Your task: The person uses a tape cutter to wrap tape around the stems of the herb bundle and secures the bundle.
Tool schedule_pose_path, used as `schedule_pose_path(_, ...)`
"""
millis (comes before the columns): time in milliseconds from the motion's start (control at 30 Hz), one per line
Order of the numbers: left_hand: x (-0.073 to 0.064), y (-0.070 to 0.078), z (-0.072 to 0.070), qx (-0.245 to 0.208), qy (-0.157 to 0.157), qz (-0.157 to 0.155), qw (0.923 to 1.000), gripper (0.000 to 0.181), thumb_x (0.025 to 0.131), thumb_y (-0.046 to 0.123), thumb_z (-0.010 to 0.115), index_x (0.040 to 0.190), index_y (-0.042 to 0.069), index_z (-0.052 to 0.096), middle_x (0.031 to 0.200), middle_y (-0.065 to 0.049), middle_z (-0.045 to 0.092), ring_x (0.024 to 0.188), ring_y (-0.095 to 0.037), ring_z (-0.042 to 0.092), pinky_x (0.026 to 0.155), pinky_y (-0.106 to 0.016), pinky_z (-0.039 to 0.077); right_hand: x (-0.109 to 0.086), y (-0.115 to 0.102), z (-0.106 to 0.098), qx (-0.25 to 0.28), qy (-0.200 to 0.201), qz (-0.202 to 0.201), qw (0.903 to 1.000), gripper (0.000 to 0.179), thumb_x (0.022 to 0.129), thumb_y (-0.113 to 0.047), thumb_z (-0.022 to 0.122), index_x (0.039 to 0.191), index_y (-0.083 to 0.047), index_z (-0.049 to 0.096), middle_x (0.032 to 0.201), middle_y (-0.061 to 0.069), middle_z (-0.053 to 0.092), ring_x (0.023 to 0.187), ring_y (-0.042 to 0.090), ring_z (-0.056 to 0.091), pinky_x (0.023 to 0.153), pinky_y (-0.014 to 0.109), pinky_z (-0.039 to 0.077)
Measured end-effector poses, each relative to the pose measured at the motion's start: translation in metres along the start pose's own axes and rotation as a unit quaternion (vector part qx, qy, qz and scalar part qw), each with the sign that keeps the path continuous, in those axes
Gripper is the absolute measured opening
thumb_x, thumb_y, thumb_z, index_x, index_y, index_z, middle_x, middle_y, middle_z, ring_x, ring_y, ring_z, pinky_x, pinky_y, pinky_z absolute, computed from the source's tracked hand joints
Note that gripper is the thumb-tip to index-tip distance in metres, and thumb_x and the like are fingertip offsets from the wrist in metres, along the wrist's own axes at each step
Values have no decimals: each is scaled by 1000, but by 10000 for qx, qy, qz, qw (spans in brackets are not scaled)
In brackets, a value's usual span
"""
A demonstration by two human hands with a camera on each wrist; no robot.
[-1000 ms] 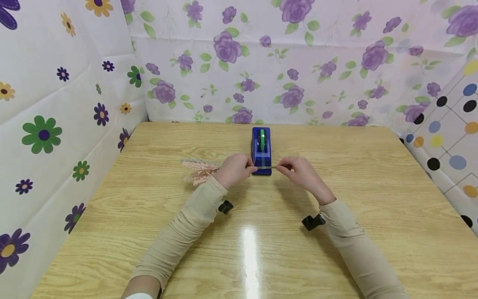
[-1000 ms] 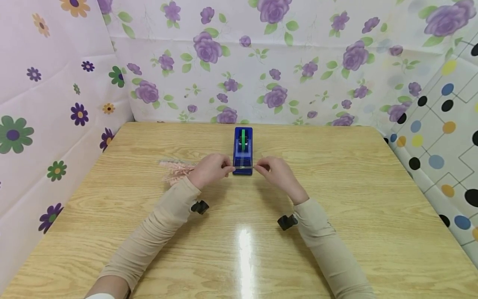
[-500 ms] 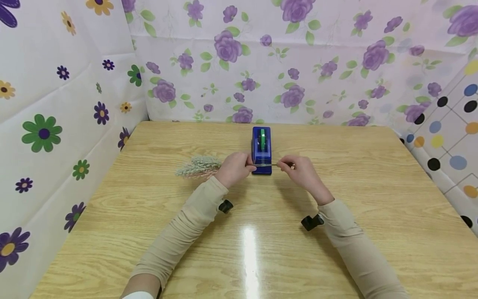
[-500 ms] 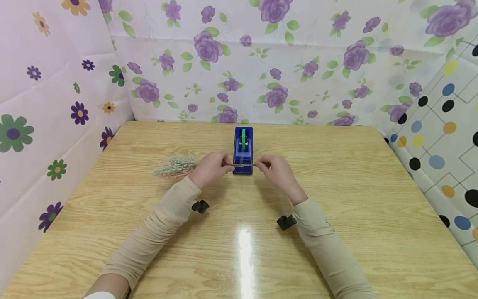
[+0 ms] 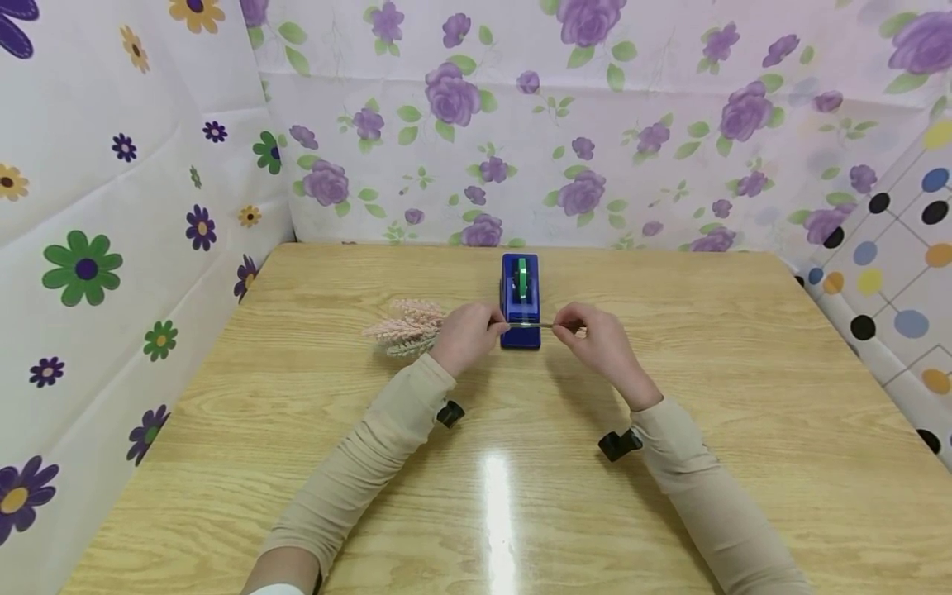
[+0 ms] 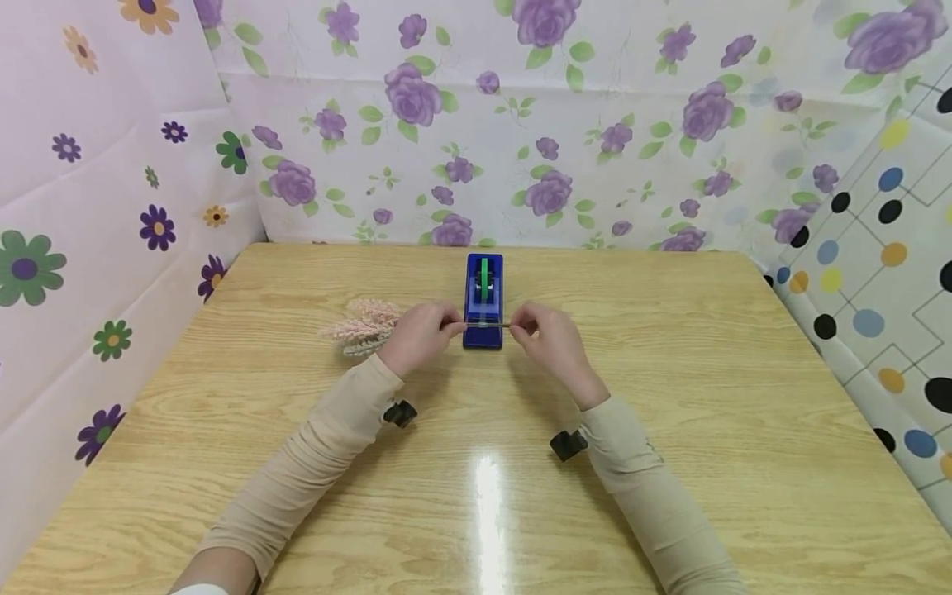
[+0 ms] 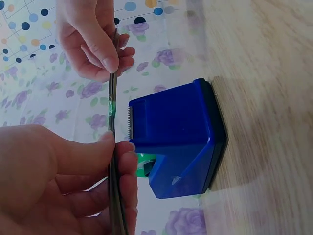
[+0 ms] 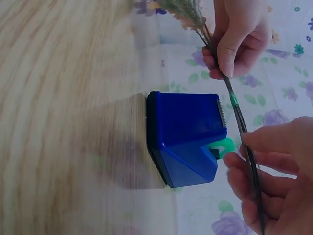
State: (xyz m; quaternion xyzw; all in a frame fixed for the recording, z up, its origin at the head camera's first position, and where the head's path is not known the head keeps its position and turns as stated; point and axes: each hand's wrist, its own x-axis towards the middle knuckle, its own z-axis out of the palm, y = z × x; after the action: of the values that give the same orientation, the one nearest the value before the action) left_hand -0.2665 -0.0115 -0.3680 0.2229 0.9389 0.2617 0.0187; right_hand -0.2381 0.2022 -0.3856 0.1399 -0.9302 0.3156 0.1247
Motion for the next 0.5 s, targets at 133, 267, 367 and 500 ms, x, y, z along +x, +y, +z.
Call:
schedule_pose_path(133,0,0,1,99,167,-40,9998,18,97,20,60,93,6,70,86,-6,71,66,-15,57,61,-28,44,0,0,1,-102,-27,45,9999,21,97,-20,59,99,-2,70,83,11,68,72,21,56,65,31,43)
schedule_pose_path(267,0,0,4,387,368,73,9985,16,96,20,62,90,8,68,85,-6,71,69,-17,63,65,-31,50,0,2,4,-247,200,-102,9994,21,97,-17,60,97,-1,73,82,12,68,70,21,53,65,31,40)
schedule_pose_path(367,0,-1,6,483,444,126,9978,14,95,19,63,89,7,67,85,-6,71,72,-19,65,66,-33,53,0,2,6,-301,345,-137,9989,16,94,-15,64,95,-2,73,88,13,71,75,23,59,68,34,45)
schedule_pose_path(500,1,-2,9,383,366,45,9986,12,95,18,64,91,6,65,87,-6,70,74,-20,65,66,-34,53,-1,0,6,-271,442,-133,9986,13,92,-13,66,93,-3,73,91,15,72,80,27,63,72,40,51)
